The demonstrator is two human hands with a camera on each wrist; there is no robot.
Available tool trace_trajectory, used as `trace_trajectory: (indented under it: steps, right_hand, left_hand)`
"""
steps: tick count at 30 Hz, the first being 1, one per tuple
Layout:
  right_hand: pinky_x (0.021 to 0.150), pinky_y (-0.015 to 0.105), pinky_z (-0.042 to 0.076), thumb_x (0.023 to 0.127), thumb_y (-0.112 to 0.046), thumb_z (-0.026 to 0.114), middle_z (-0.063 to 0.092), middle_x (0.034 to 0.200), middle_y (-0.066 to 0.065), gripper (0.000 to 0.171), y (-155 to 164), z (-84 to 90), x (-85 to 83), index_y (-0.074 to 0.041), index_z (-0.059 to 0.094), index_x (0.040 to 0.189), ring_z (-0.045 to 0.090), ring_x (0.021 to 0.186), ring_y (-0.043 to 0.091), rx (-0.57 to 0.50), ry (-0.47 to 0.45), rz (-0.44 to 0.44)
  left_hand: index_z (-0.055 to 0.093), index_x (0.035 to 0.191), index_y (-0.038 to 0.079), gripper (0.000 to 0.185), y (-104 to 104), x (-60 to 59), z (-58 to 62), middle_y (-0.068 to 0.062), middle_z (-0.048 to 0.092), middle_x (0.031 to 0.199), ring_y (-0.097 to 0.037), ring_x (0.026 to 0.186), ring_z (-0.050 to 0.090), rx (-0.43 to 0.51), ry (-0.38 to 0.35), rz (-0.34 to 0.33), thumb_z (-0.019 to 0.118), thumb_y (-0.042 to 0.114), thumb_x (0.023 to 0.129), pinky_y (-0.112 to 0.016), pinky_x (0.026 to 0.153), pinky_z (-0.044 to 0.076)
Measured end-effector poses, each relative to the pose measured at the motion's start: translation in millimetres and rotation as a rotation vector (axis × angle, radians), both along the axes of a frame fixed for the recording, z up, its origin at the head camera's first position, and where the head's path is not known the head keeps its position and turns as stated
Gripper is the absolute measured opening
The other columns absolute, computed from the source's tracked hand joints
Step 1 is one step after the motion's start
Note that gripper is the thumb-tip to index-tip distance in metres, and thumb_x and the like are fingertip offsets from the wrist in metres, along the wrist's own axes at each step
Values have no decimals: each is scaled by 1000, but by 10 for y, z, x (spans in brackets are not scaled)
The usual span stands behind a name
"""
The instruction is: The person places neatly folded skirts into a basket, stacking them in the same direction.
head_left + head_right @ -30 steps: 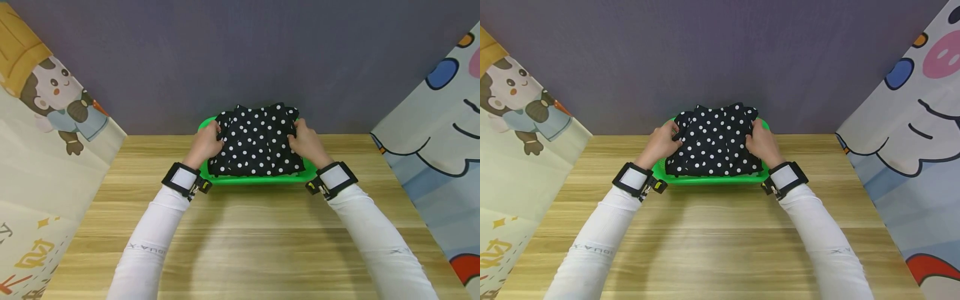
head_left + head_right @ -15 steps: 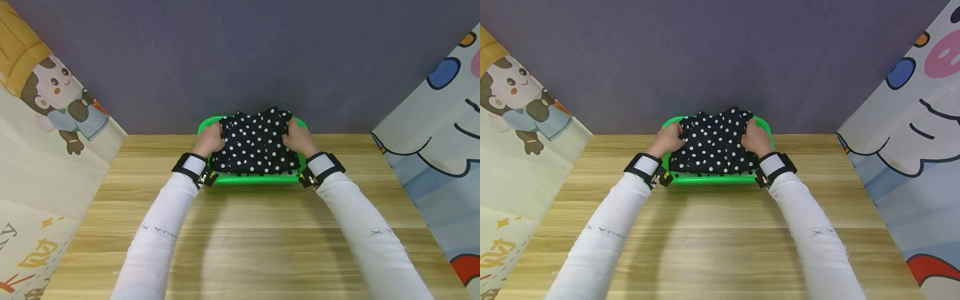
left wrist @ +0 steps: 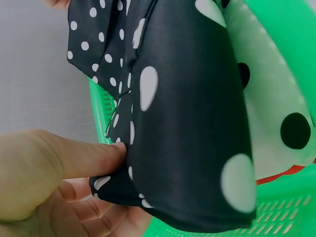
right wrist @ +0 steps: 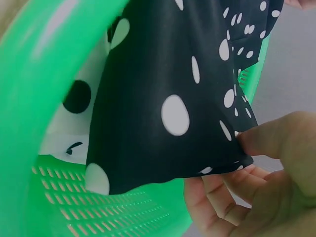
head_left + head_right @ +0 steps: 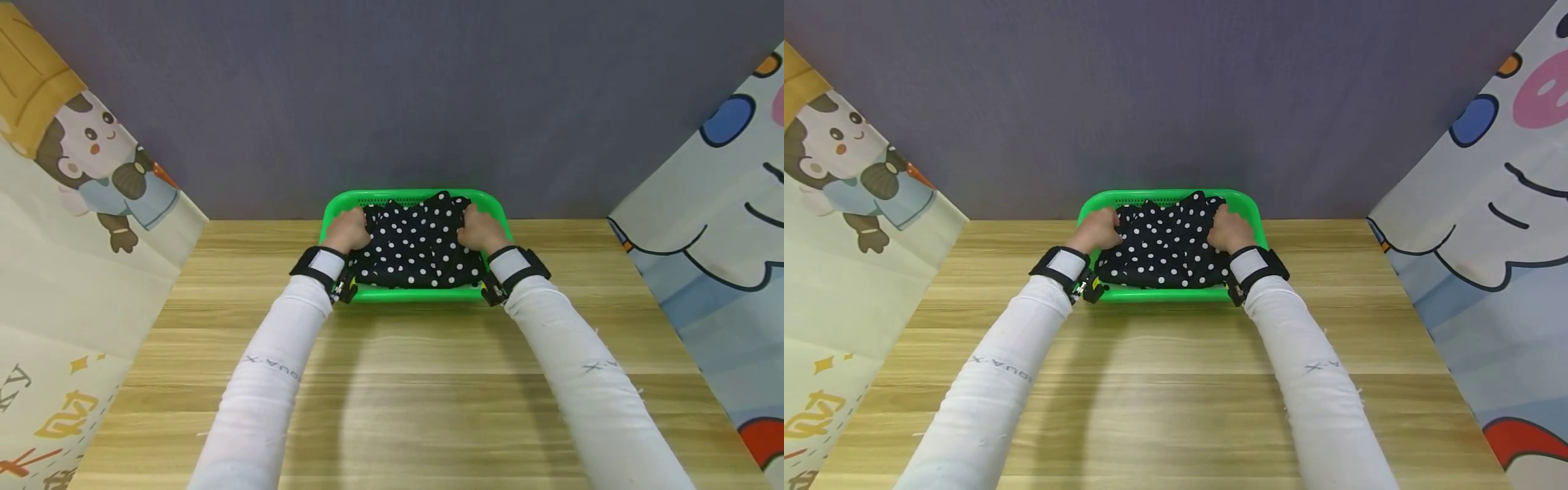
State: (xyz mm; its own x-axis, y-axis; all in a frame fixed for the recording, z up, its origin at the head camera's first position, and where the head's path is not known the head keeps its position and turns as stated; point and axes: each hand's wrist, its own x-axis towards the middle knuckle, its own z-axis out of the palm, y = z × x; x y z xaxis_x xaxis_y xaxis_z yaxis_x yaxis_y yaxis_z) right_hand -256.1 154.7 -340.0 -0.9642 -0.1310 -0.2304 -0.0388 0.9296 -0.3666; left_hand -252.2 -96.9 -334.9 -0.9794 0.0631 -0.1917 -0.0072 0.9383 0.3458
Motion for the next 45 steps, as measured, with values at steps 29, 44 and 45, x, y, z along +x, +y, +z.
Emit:
trace_trajectory:
  steps: [29,44,45]
  right_hand:
    - [58,30,50,93,-14,39,56,96,22,34,69,-139,62,12,52,111,57,73,26,80,-199,108]
    - [73,41,47,95,-19,40,60,96,21,34,119,-99,118,7,56,109,57,82,31,89,-13,101]
    - [79,44,46,95,-19,40,59,106,24,37,122,-92,124,7,53,117,57,91,34,87,7,106]
  left_hand:
    - [54,118,-2,35,-105,16,11,-16,55,116,-26,89,52,-134,-204,-109,49,13,88,-33,70,45]
    - [57,115,0,36,-175,54,-13,-17,57,118,-30,100,56,-126,-134,-112,49,24,90,-44,85,47]
    - [58,113,0,34,-178,62,-13,-16,58,116,-30,99,56,-125,-115,-112,48,24,91,-44,84,47]
